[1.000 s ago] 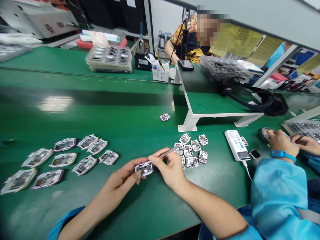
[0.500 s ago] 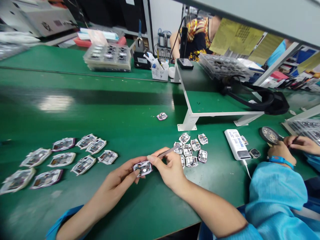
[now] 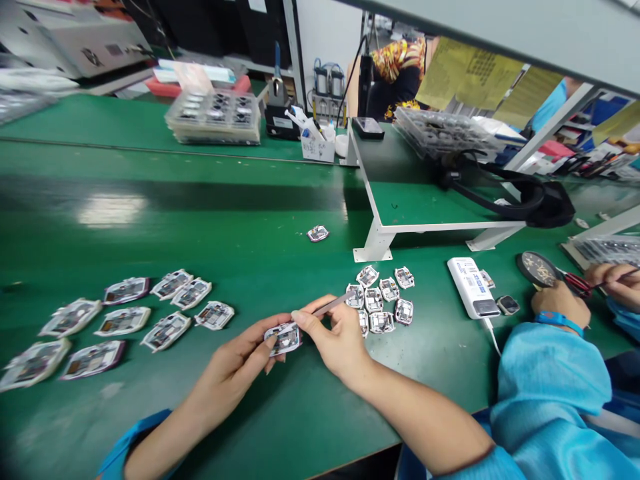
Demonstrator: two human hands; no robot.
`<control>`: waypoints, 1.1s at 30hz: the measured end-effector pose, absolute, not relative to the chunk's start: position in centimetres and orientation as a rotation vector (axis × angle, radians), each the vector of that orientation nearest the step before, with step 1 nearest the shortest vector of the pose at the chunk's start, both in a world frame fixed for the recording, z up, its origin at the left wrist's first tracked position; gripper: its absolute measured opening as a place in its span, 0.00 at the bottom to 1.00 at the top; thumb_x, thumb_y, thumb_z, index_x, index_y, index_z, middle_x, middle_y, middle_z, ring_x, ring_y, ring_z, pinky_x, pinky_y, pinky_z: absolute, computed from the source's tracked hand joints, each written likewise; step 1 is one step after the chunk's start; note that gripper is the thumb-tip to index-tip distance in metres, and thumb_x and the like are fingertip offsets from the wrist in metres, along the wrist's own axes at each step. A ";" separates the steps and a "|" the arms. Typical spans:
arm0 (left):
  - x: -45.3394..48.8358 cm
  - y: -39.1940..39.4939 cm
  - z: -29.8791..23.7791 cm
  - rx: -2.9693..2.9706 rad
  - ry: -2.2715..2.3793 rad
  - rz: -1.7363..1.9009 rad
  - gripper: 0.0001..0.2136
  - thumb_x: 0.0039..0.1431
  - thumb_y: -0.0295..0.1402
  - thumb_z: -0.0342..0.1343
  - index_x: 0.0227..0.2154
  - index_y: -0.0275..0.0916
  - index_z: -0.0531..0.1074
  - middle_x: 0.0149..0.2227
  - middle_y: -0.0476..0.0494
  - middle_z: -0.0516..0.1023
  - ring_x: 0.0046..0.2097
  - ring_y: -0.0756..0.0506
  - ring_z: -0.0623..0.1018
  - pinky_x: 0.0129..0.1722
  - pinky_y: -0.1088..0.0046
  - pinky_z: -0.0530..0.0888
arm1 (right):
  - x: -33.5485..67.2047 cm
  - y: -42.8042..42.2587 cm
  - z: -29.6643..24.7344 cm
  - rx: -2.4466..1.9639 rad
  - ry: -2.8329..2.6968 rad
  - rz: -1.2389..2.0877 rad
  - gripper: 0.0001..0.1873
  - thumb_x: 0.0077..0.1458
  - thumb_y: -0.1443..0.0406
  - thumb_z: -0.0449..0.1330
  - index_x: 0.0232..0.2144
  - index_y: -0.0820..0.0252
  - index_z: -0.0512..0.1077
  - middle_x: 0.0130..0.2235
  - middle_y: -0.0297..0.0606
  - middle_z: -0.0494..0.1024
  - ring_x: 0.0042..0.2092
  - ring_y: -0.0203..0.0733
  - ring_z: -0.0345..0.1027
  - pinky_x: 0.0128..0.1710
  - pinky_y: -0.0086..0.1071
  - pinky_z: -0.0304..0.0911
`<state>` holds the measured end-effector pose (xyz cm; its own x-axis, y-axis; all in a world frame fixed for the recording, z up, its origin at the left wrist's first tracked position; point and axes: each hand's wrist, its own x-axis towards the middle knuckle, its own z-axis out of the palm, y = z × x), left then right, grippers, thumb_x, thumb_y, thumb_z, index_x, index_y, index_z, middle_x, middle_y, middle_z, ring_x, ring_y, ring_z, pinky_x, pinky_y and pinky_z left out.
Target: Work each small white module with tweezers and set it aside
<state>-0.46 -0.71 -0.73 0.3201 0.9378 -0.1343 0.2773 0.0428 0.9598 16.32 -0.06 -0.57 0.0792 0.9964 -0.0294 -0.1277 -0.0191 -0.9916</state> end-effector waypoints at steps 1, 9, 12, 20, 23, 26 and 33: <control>-0.4 -0.7 -0.8 1.475 1.178 0.752 0.19 0.60 0.39 0.50 0.50 0.33 0.72 0.26 0.47 0.77 0.25 0.48 0.72 0.26 0.74 0.70 | 16.3 -0.1 -0.6 -1.169 -1.049 1.223 0.08 0.49 0.61 0.67 0.26 0.59 0.75 0.25 0.31 0.75 0.28 0.37 0.67 0.31 0.31 0.63; -0.3 -0.5 -0.6 1.352 1.150 0.770 0.20 0.61 0.40 0.49 0.49 0.32 0.73 0.25 0.47 0.76 0.25 0.48 0.71 0.27 0.73 0.69 | 16.2 -0.3 -0.8 -1.155 -1.081 1.156 0.07 0.51 0.61 0.66 0.27 0.58 0.75 0.26 0.33 0.76 0.30 0.38 0.69 0.32 0.31 0.65; -0.4 -0.3 -0.4 1.280 1.122 0.783 0.20 0.62 0.40 0.49 0.48 0.32 0.74 0.26 0.46 0.76 0.27 0.48 0.71 0.29 0.72 0.70 | 16.4 -0.3 -0.7 -1.157 -1.091 1.094 0.06 0.51 0.62 0.66 0.28 0.58 0.75 0.27 0.33 0.77 0.31 0.39 0.71 0.35 0.32 0.65; -0.9 0.0 -0.1 1.324 1.145 0.779 0.18 0.60 0.42 0.51 0.45 0.36 0.76 0.25 0.49 0.74 0.24 0.48 0.71 0.25 0.73 0.68 | 17.1 -0.5 -0.5 -1.099 -1.059 1.010 0.07 0.51 0.60 0.68 0.28 0.57 0.76 0.29 0.35 0.79 0.33 0.39 0.72 0.35 0.32 0.67; -2.8 -0.4 0.4 1.510 1.294 0.799 0.17 0.61 0.40 0.48 0.44 0.38 0.77 0.28 0.45 0.77 0.26 0.46 0.73 0.27 0.71 0.70 | 17.1 -0.6 -0.7 -1.067 -1.062 1.003 0.07 0.50 0.60 0.69 0.29 0.56 0.77 0.30 0.35 0.80 0.34 0.40 0.73 0.36 0.32 0.68; -6.4 -1.2 0.4 1.707 1.529 0.803 0.15 0.60 0.40 0.48 0.42 0.40 0.76 0.36 0.41 0.81 0.28 0.44 0.76 0.31 0.69 0.73 | 17.1 -0.7 -0.8 -1.052 -1.068 1.015 0.07 0.50 0.60 0.69 0.29 0.55 0.77 0.30 0.35 0.81 0.34 0.40 0.75 0.36 0.32 0.69; -14.5 -2.8 -1.2 1.815 2.144 0.637 0.11 0.55 0.43 0.48 0.35 0.44 0.69 0.34 0.40 0.84 0.32 0.37 0.82 0.30 0.65 0.76 | 16.9 -1.0 -0.3 -1.054 -1.105 1.028 0.05 0.51 0.62 0.68 0.30 0.55 0.77 0.31 0.36 0.81 0.35 0.40 0.76 0.36 0.32 0.70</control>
<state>-14.54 -2.76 -1.20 -0.1854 0.9792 0.0818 0.8652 0.1232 0.4860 16.88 -1.02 -0.33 0.1482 0.9737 0.1732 -0.1025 0.1893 -0.9765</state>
